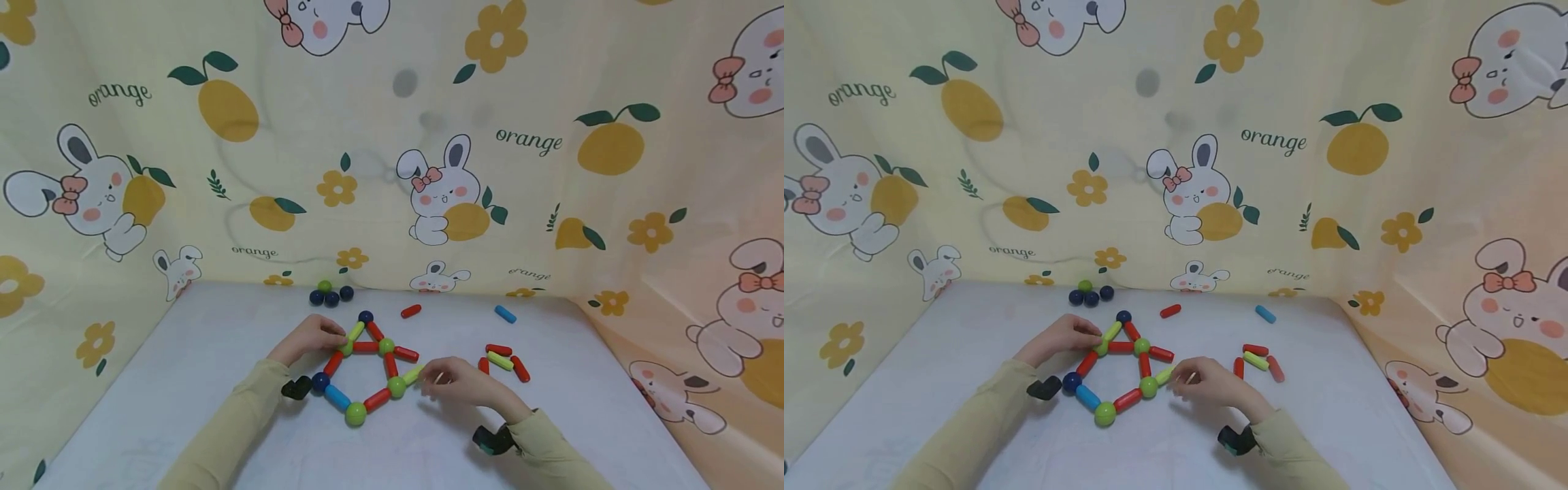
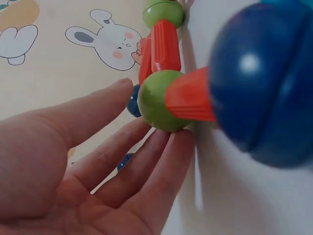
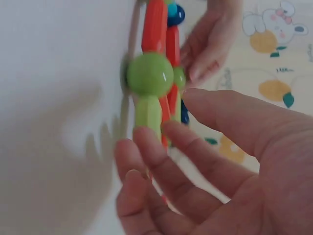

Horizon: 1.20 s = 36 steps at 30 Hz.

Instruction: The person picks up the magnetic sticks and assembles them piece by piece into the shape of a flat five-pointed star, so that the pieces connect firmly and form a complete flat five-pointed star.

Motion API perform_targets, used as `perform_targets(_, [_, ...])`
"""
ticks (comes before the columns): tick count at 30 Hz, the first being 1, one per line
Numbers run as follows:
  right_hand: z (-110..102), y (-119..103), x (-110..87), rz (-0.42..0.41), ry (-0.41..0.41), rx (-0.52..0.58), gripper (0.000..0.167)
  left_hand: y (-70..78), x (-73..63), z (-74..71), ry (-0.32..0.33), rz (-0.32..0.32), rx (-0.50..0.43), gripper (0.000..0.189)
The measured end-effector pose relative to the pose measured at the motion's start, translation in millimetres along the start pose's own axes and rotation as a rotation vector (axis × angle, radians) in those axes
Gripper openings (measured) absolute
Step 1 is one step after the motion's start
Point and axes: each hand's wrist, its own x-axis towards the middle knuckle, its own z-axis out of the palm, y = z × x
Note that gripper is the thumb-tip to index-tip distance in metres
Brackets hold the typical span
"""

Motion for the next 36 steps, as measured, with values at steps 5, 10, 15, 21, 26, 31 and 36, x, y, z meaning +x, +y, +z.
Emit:
perform_targets(5, [17.4,-2.5,0.3,0.087,-0.044,0.117,0.024,5.0,5.6,-0.3,-0.004,0.016,-0.018,0.027])
perform_targets(10, [32.3,-5.3,8.1,0.138,0.002,0.137,0.027,7.3,9.2,0.9,-0.005,0.035,-0.022,0.028])
perform_targets(15, [38.0,-5.7,14.2,0.190,0.031,0.170,0.028,8.7,10.5,2.0,-0.008,0.035,-0.027,0.028])
perform_targets(21, [41.9,-4.1,17.8,0.253,0.082,0.211,0.033,11.8,8.8,1.5,-0.014,0.042,-0.007,0.031])
perform_targets(26, [46.6,-4.2,18.1,0.263,0.158,0.160,0.035,10.9,5.1,-2.0,-0.035,0.003,0.007,0.055])
perform_targets(31, [43.2,-2.8,18.7,0.253,0.220,0.102,0.034,6.7,-4.0,-7.1,-0.093,-0.032,0.016,0.085])
perform_targets(36, [35.2,3.7,21.7,0.248,0.241,0.099,0.032,1.4,-19.2,-4.8,-0.144,-0.056,-0.013,0.097])
